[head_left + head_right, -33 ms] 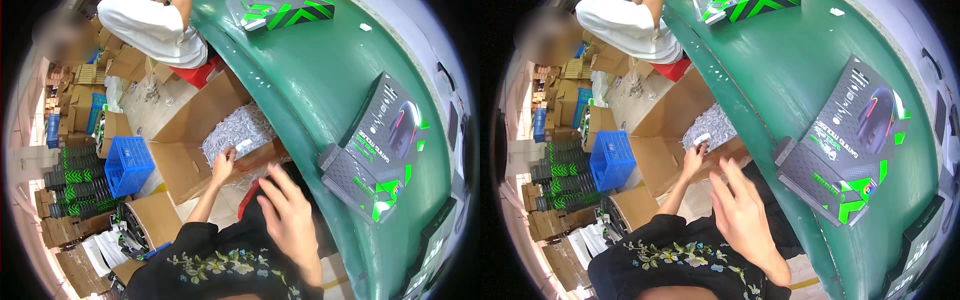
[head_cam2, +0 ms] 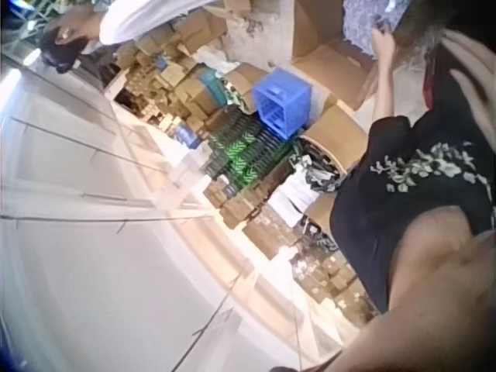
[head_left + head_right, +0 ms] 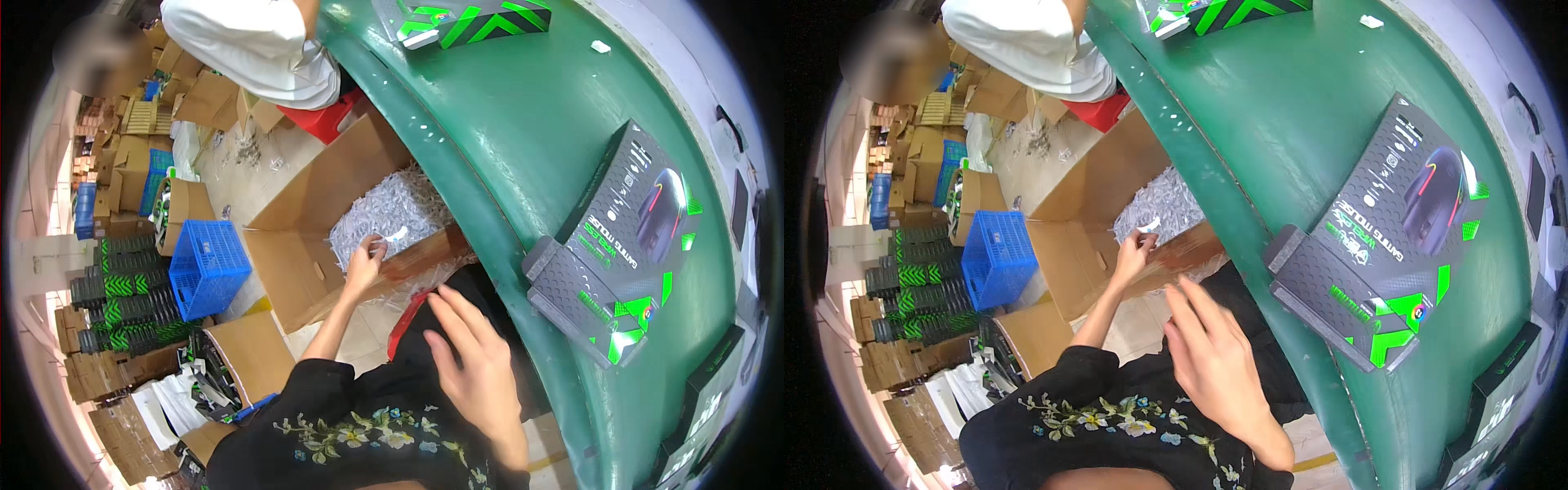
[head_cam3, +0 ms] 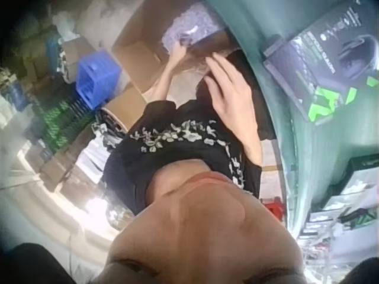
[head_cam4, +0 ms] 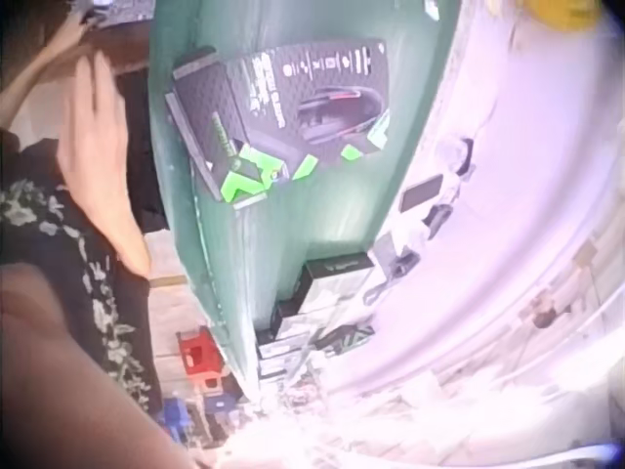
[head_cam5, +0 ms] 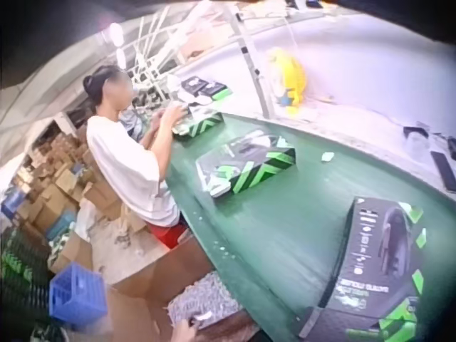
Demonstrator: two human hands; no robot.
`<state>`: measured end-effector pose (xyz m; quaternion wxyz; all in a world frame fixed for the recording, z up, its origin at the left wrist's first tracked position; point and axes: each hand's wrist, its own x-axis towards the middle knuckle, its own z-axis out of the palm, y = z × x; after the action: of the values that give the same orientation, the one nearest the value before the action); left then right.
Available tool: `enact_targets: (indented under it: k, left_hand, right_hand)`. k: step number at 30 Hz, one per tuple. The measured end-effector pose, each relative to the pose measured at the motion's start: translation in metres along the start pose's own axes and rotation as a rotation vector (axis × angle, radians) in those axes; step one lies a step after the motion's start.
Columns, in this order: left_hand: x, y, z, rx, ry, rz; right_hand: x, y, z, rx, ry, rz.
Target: Packaging computer mice into boxes on a factory assembly line.
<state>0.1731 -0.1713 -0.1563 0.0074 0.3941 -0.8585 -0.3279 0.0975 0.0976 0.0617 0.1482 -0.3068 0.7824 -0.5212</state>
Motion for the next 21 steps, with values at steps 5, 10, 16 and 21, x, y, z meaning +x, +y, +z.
enact_targets:
  k: [5,10,16,21]
  left_hand:
    - [0.006,0.0,-0.007,-0.154,-0.019,-0.134]
    - [0.009,-0.006,0.013,-0.344,0.04,0.016]
    - [0.016,-0.029,-0.001,-0.368,0.01,0.062]
    - [0.024,0.025,-0.022,-0.636,0.08,0.183]
  right_hand:
    - [-0.063,-0.001,-0.051,-0.086,-0.013,0.232]
    - [-0.126,0.014,-0.125,-0.264,0.492,0.32]
    - [-0.096,0.059,-0.164,-0.411,0.585,0.406]
    - [-0.093,0.063,-0.161,-0.332,0.434,0.261]
